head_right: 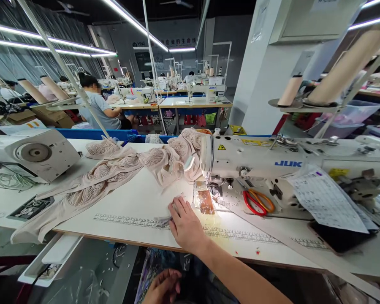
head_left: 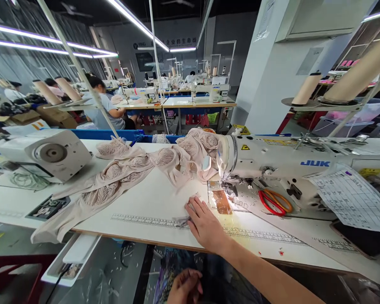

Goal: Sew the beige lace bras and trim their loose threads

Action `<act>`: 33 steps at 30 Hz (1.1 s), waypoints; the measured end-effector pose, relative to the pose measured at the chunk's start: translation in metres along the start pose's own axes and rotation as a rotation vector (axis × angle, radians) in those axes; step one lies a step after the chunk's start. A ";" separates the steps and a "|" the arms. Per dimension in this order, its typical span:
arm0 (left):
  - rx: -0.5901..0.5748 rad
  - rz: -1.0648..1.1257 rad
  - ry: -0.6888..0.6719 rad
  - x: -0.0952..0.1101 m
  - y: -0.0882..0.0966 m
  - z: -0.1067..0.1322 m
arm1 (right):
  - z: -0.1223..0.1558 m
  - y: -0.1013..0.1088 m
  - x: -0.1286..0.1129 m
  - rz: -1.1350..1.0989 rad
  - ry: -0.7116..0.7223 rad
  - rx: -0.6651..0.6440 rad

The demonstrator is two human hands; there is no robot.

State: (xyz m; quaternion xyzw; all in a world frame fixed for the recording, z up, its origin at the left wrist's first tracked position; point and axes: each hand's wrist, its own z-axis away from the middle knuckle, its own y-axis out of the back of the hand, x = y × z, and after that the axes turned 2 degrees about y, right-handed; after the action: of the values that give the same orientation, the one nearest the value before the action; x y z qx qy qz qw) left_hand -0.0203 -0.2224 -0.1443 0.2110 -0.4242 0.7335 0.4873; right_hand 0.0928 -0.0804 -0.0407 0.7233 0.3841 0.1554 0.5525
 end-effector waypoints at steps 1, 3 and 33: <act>0.000 0.104 0.048 0.007 -0.004 -0.002 | 0.010 0.003 -0.004 0.005 0.019 0.017; -0.016 0.324 0.115 0.024 -0.013 -0.005 | 0.026 0.009 -0.011 0.017 0.040 0.037; 0.482 1.060 -0.140 0.053 0.103 0.026 | 0.115 -0.051 -0.046 -0.777 0.225 -0.126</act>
State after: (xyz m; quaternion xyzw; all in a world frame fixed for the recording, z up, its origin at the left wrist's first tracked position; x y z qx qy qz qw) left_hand -0.1379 -0.2323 -0.1349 0.1231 -0.3243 0.9372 -0.0369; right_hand 0.1182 -0.1874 -0.1177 0.4675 0.6764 0.0366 0.5680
